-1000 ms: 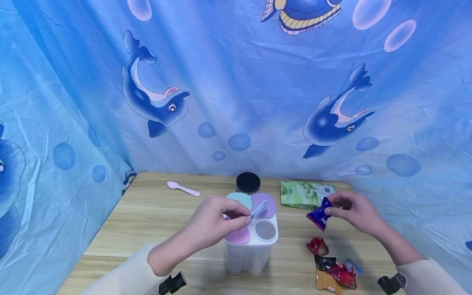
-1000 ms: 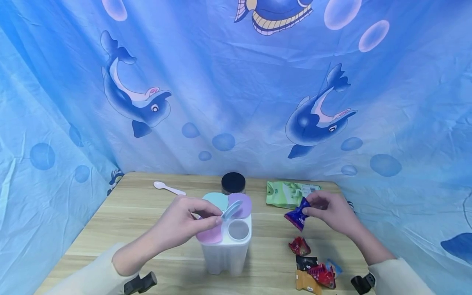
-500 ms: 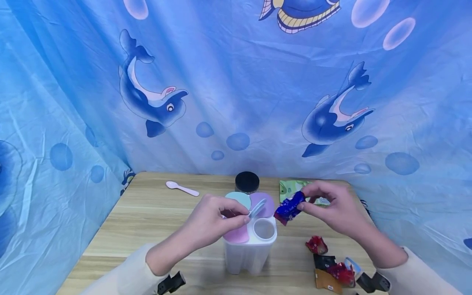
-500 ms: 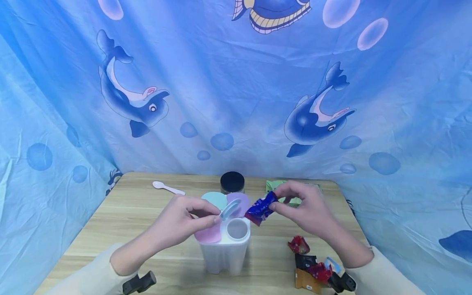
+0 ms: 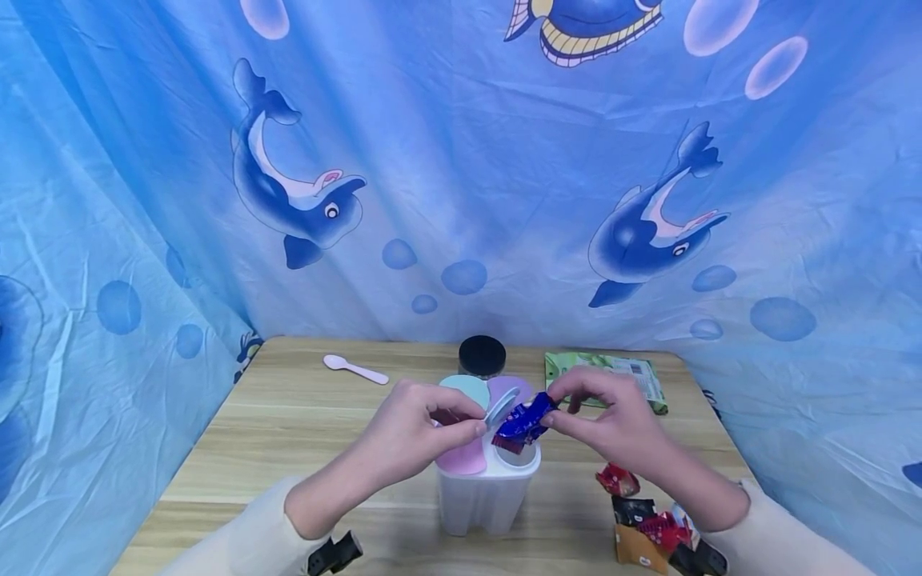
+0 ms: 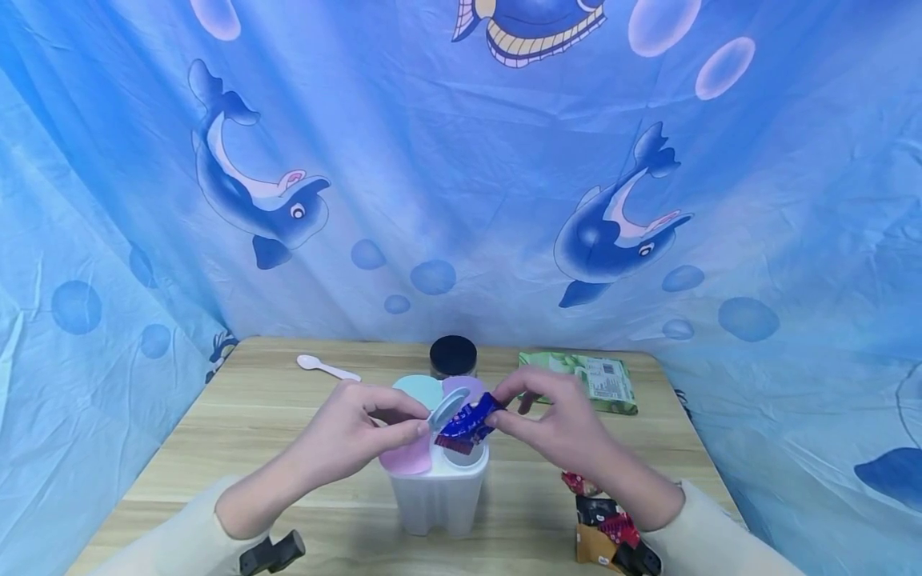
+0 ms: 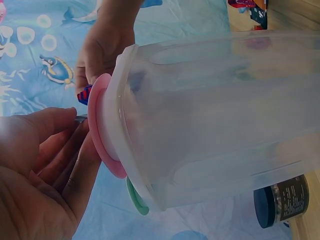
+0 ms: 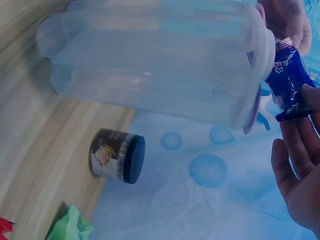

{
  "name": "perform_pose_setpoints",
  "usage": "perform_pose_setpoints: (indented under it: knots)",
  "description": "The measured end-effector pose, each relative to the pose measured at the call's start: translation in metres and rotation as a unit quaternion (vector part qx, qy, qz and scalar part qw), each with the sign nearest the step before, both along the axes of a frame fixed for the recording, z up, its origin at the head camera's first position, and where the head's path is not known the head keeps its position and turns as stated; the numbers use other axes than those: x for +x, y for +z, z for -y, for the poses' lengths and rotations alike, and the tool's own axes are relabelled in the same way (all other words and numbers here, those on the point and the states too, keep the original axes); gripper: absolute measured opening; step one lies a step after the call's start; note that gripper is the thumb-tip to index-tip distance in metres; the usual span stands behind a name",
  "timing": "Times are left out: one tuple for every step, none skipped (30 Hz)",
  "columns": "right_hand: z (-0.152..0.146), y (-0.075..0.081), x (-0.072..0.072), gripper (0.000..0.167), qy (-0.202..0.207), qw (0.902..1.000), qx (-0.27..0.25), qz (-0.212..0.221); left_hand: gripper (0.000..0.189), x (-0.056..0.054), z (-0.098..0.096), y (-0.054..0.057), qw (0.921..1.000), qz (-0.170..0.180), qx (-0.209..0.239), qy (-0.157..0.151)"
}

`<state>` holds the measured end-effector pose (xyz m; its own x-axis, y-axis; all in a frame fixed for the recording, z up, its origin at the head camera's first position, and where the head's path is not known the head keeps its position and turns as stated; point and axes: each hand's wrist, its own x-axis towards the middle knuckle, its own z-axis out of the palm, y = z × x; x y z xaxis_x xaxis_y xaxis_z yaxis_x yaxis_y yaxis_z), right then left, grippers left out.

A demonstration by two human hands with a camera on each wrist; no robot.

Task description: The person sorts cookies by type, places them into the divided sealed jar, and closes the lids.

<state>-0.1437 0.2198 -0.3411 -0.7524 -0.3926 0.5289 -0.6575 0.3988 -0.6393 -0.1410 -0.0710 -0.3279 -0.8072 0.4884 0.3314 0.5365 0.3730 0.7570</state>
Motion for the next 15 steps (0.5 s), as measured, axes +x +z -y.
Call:
perform_pose_setpoints:
  knots:
    - [0.0011,-0.0013,0.0,0.028,0.001,1.0,0.003,0.0,0.006,0.0,0.0001,0.0,1.0,0.0,0.001,-0.001]
    - [0.0022,-0.0026,0.0,0.028,0.004,1.0,0.005,0.001,0.006,-0.0001,0.0002,0.0001,1.0,0.0,0.001,-0.001]
    - [0.0031,-0.0038,0.0002,0.027,0.006,0.9999,0.008,0.0,0.006,-0.0002,0.0002,0.0002,1.0,0.001,0.001,-0.002]
    - [0.0041,-0.0048,0.0004,0.027,0.008,0.9999,0.011,-0.002,0.006,-0.0003,0.0002,0.0003,1.0,0.002,0.001,-0.002]
    - [0.0051,-0.0052,0.0008,0.027,0.009,0.9998,0.015,-0.003,0.006,-0.0003,0.0002,0.0004,1.0,0.003,0.001,-0.003]
    - [0.006,-0.0055,0.001,0.027,0.01,0.9998,0.018,-0.002,0.006,-0.0004,0.0002,0.0005,1.0,0.004,0.001,-0.003]
    - [0.0068,-0.0056,0.0012,0.028,0.011,0.9997,0.02,-0.002,0.006,-0.0004,0.0002,0.0006,1.0,0.005,0.001,-0.003]
    - [0.0076,-0.0057,0.0014,0.029,0.012,0.9997,0.023,-0.003,0.006,-0.0004,0.0002,0.0006,1.0,0.006,0.001,-0.003]
    - [0.0083,-0.0055,0.0015,0.03,0.015,0.9996,0.025,-0.004,0.006,-0.0004,0.0002,0.0005,1.0,0.006,0.001,-0.003]
    - [0.0089,-0.005,0.0015,0.031,0.018,0.9994,0.027,-0.005,0.006,-0.0003,0.0001,0.0005,1.0,0.006,0.002,-0.004]
    - [0.0094,-0.0046,0.0015,0.032,0.021,0.9993,0.031,-0.006,0.006,-0.0002,0.0001,0.0004,1.0,0.006,0.002,-0.004]
    - [0.0099,-0.0042,0.0016,0.033,0.024,0.9991,0.034,-0.008,0.006,-0.0001,0.0,0.0003,1.0,0.006,0.003,-0.005]
    - [0.0103,-0.0037,0.0016,0.034,0.029,0.9988,0.037,-0.011,0.006,0.0,-0.0001,0.0002,1.0,0.005,0.004,-0.005]
    - [0.0107,-0.0032,0.0015,0.034,0.033,0.9984,0.042,-0.017,0.006,0.0001,-0.0002,0.0001,1.0,0.005,0.004,-0.006]
    - [0.0111,-0.0027,0.0013,0.034,0.039,0.998,0.044,-0.023,0.006,0.0001,-0.0003,0.0,1.0,0.004,0.005,-0.006]
